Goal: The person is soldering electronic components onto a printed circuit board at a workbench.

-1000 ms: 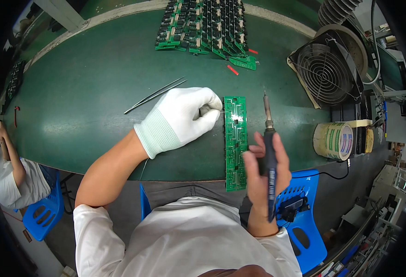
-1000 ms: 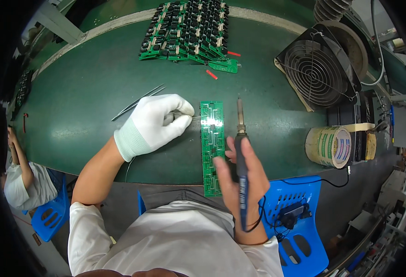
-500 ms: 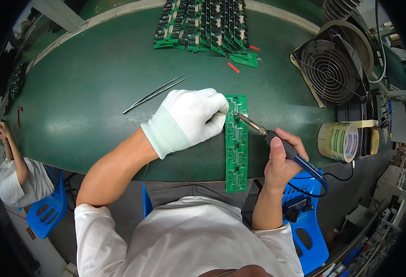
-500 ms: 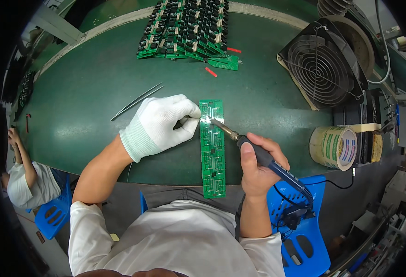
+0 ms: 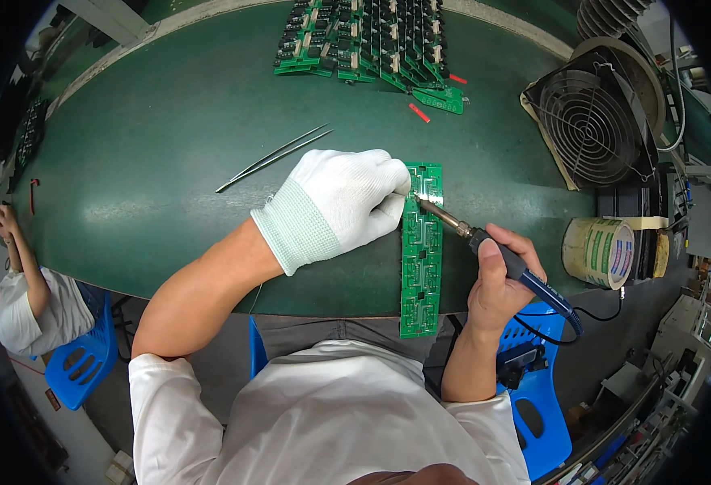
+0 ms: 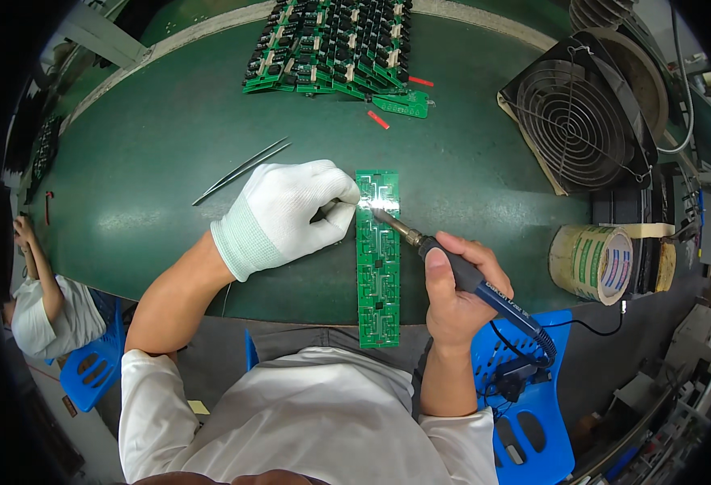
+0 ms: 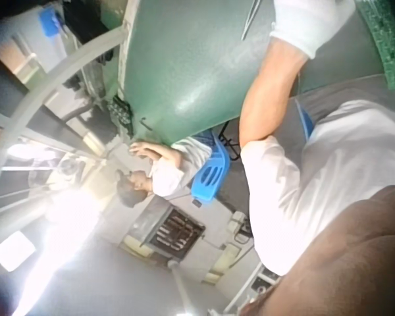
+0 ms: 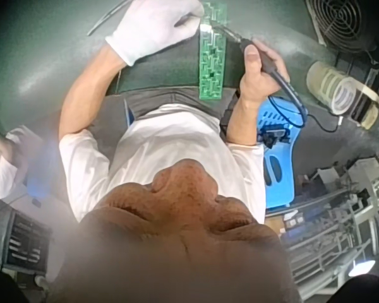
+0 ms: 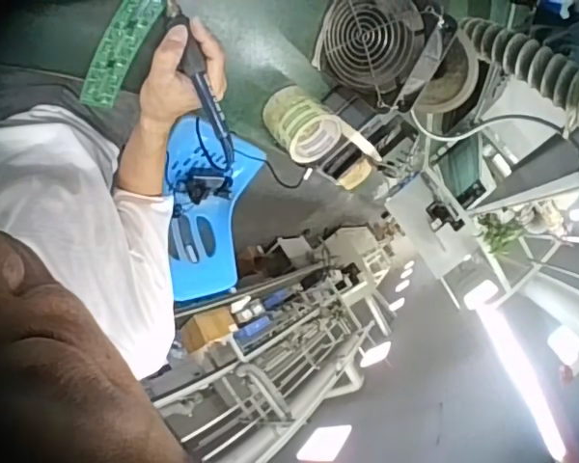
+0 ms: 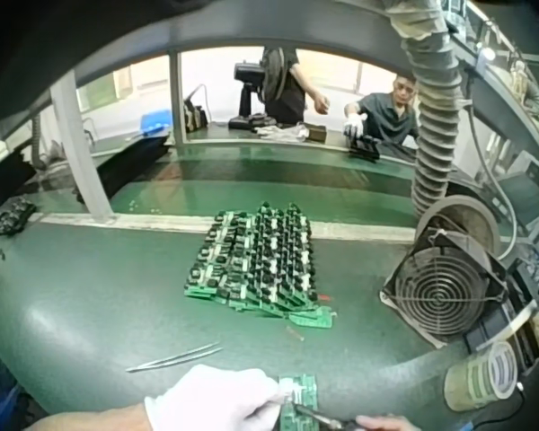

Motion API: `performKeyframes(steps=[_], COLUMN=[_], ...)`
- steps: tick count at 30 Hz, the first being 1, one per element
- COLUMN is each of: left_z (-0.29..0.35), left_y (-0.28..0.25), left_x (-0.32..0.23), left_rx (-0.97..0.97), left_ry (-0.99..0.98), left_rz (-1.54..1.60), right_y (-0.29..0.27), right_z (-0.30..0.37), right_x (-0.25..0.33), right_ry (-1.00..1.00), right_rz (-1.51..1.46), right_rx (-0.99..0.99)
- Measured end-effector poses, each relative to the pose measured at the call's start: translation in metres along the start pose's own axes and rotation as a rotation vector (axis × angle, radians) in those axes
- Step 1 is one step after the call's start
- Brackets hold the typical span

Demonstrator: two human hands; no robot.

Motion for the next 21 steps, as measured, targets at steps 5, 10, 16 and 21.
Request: performKeyframes(steps=[5,10,16,21], left_z=[-0.002,0.0,-0.009,-0.005], left_y=[0.001,-0.001,-0.02,-0.018], left_x=[-0.002,-0.002,-0.002,0.003], left_rx=[0.001,0.031,-0.157,-0.247], left_ry=[0.011,-0.002,-0.068,-0.13], left_rz=[0.007,-0.01,0.205,0.406], right_y=[0.0,0.002,-0.003,0.001], right_z=[0.0,0.001,0.003,-0.001], right_x=[0.001,0.004,0.0,0.003], right_ry=[-0.017,-0.02,-0.01,-0.075], right_rz=[0.0,-0.004,-0.065,-0.038], right_rx=[0.014,0.037,-0.028,-0.055])
Point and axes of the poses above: each hand's wrist, its own z-axis away from the middle knuckle, its own y-axis out of the palm, x = y × z, the point moved 6 cm from there along -z, towards the middle knuckle, and after that the axes turned 3 degrees about -x, right-handed, at the moved point
